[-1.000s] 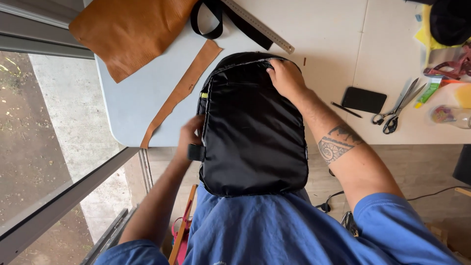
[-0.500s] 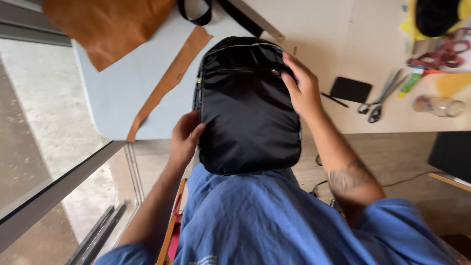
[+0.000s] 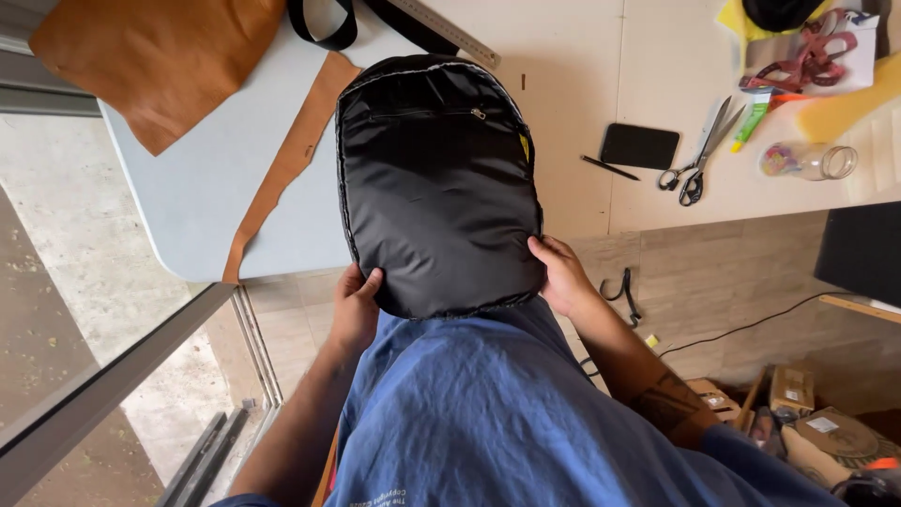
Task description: Preparing a black fabric bag for sewing by aligning the seams and securing them with plastic clips at a workshop table.
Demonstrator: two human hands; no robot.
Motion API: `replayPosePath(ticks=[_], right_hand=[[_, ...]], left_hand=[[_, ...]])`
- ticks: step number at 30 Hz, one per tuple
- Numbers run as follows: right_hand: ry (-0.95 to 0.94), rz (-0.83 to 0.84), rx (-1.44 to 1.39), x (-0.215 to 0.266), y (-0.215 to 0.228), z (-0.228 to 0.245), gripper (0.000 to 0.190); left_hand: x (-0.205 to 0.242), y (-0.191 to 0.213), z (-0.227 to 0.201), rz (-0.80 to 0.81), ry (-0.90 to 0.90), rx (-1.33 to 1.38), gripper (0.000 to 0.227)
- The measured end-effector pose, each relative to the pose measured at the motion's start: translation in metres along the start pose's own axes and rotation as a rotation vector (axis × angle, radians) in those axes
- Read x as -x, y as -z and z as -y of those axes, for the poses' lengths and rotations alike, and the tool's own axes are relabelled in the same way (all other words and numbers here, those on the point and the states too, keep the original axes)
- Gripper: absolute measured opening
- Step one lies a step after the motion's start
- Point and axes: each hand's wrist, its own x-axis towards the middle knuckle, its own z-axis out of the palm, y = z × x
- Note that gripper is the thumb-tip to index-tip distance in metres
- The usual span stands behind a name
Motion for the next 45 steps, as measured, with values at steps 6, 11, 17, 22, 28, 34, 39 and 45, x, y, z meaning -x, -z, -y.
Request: replayPosePath(ticks=[6,11,17,22,28,34,39,45], right_hand=[[-0.305,0.2,-0.389,-0.018,-0.018,-0.035,0.018],[0.054,-0.103,-0.036,-0.014,-0.042,-0.036,0.024],[0.169,-0.286,0.428,-0.017,-0.071,-0.023,0.069],[0.115,-0.269,0.515,-0.028,-0.06,-0.028,0.067],[0.145,0.047,0.388,-0.013,-0.048,-0.015,0.068],[0.25,-0.059,0.504,-0.018,-0.051,-0.01,0.074],[0.149,-0.172,0.733,-0.02,-0.051,-0.01,0.08],[0.163,-0.067,0.989,-0.016,-0.039,0.009,0.057]], left_hand=[[-0.02,0.002,0.04,0.149,-0.043,0.374,0.033],[-0.01,-0.002,0.032,-0.095,-0.201,-0.221,0.055],[-0.031,-0.005,0.033,-0.237,-0.342,-0.552,0.017],[-0.013,-0.015,-0.008,-0.173,-0.357,-0.523,0.024],[0.009,-0.018,-0.052,0.161,-0.195,-0.607,0.119],[-0.015,-0.021,-0.028,-0.083,-0.394,-0.865,0.093],[-0.019,-0.015,-0.023,-0.06,-0.361,-1.061,0.098],[0.001,-0.005,-0.041,0.035,-0.123,-1.257,0.104]])
